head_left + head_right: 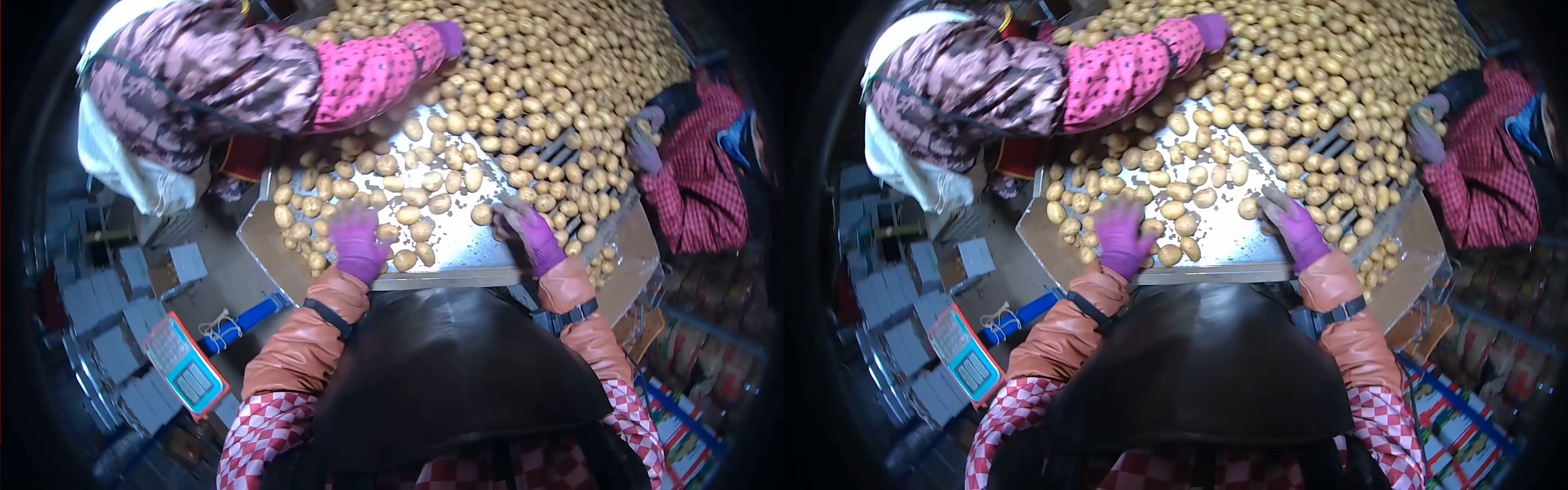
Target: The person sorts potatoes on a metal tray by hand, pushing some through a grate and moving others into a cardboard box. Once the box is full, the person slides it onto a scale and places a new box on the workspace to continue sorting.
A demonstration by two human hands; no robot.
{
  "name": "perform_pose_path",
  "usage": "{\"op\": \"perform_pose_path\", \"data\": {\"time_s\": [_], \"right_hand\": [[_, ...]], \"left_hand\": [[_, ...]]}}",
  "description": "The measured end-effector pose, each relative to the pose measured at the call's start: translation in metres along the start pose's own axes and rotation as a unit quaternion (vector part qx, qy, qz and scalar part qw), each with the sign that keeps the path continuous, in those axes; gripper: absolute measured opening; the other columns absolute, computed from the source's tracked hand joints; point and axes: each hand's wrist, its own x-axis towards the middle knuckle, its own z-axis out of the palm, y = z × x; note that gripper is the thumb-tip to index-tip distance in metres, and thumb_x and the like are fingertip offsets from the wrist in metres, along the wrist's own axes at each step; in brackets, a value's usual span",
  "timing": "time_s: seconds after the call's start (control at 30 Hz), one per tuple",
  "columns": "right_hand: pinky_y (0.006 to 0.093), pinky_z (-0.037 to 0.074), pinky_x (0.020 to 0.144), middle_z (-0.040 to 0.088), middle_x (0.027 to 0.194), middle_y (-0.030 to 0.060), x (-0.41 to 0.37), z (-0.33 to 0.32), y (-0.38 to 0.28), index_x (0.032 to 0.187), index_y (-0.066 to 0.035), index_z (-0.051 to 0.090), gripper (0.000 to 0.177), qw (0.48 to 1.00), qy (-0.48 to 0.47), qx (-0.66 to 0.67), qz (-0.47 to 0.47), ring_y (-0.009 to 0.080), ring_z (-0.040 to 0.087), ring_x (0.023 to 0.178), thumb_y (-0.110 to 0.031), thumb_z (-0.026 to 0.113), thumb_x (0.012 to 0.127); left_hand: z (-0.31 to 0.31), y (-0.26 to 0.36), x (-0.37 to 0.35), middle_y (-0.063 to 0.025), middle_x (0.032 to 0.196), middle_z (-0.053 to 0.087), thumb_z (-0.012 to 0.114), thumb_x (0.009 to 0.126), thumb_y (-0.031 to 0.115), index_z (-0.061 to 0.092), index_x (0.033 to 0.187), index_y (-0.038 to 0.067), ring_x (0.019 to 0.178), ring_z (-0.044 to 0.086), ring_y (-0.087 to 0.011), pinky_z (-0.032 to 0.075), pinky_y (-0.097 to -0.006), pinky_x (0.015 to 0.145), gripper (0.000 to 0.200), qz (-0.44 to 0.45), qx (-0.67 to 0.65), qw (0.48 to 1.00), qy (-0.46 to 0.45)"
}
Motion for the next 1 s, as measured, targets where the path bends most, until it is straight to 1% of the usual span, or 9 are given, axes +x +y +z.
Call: {"op": "perform_pose_path", "data": {"time_s": [0.1,0.2,0.3,0.4,0.47,0.53,0.6,0.7,1.0], "right_hand": [[0.0316,0.045,0.1,0.06,0.128,0.0145,0.061,0.03,-0.02,0.136,0.003,0.051,0.052,0.977,0.0,-0.181,-0.113,0.0208,0.058,0.116,-0.024,0.066,0.094],[0.0352,0.049,0.095,0.066,0.12,0.0168,0.141,0.019,-0.022,0.131,-0.008,0.059,0.049,0.95,0.045,-0.264,-0.163,0.0265,0.064,0.107,-0.027,0.07,0.087],[0.0463,0.043,0.103,0.051,0.138,0.0224,0.171,0.017,-0.037,0.137,-0.01,0.052,0.071,0.751,0.218,-0.572,-0.246,0.042,0.049,0.124,-0.043,0.071,0.078],[0.0678,0.014,0.113,0.037,0.15,0.0223,0.142,0.061,-0.012,0.144,-0.019,0.046,0.077,0.635,0.026,-0.758,-0.147,0.0413,0.035,0.137,-0.05,0.069,0.077],[0.0664,0.017,0.112,0.042,0.146,0.0162,0.103,0.089,-0.007,0.139,-0.021,0.05,0.074,0.757,-0.075,-0.635,-0.134,0.0429,0.034,0.137,-0.054,0.068,0.075],[0.0695,0.022,0.107,0.041,0.148,0.0131,0.075,0.096,0.008,0.129,-0.019,0.06,0.066,0.653,-0.117,-0.71,-0.238,0.0457,0.035,0.134,-0.055,0.069,0.074],[0.0632,0.026,0.108,0.05,0.141,0.0134,0.078,0.084,0.004,0.124,-0.017,0.063,0.054,0.728,-0.21,-0.61,-0.232,0.0397,0.041,0.132,-0.048,0.066,0.081],[0.052,0.034,0.108,0.06,0.129,0.0151,0.081,0.065,0.006,0.122,-0.011,0.064,0.045,0.811,-0.184,-0.49,-0.261,0.0342,0.052,0.123,-0.038,0.066,0.086],[0.0413,0.05,0.095,0.063,0.123,0.0186,0.082,0.077,-0.02,0.134,-0.004,0.054,0.048,0.908,-0.098,-0.342,-0.223,0.0332,0.062,0.112,-0.018,0.065,0.09]], "left_hand": [[0.021,-0.002,-0.009,-0.0138,0.14,0.048,0.069,0.076,0.043,0.056,0.128,0.015,0.129,0.043,-0.0385,0.03,-0.0577,0.105,0.06,0.282,-0.014,0.955,0.092],[0.021,-0.03,-0.013,-0.0132,0.138,0.05,0.068,0.078,0.039,0.058,0.125,0.016,0.127,0.043,-0.0389,0.029,-0.0585,0.106,0.053,0.159,-0.004,0.98,0.119],[0.011,-0.05,-0.019,-0.0123,0.134,0.053,0.067,0.078,0.034,0.059,0.123,0.014,0.124,0.046,-0.038,0.033,-0.0555,0.104,0.05,-0.002,-0.037,0.987,0.156],[0.018,-0.061,-0.013,-0.0133,0.126,0.057,0.066,0.077,0.025,0.062,0.118,0.012,0.114,0.052,-0.0362,0.04,-0.0499,0.096,0.043,-0.073,0.003,0.956,0.284],[0.003,-0.044,0.015,-0.0131,0.124,0.059,0.065,0.078,0.022,0.063,0.117,0.012,0.11,0.055,-0.0364,0.043,-0.0486,0.093,0.04,-0.01,-0.035,0.951,0.307],[-0.006,-0.029,0.059,-0.0139,0.118,0.062,0.064,0.08,0.018,0.064,0.115,0.01,0.105,0.058,-0.037,0.046,-0.0477,0.09,0.035,0.069,-0.087,0.942,0.318],[0.004,-0.021,0.098,-0.0136,0.111,0.064,0.06,0.085,0.014,0.062,0.119,0.011,0.1,0.062,-0.0364,0.05,-0.047,0.085,0.034,0.131,-0.11,0.947,0.27],[0.004,-0.001,0.13,-0.0141,0.109,0.062,0.057,0.088,0.016,0.054,0.129,0.016,0.099,0.063,-0.0369,0.051,-0.0492,0.08,0.04,-0.084,0.029,0.995,0.039],[-0.023,-0.009,0.13,-0.0198,0.11,0.064,0.069,0.082,0.031,0.053,0.135,0.019,0.1,0.065,-0.0351,0.053,-0.0431,0.086,0.056,-0.101,-0.075,0.992,-0.034]]}}
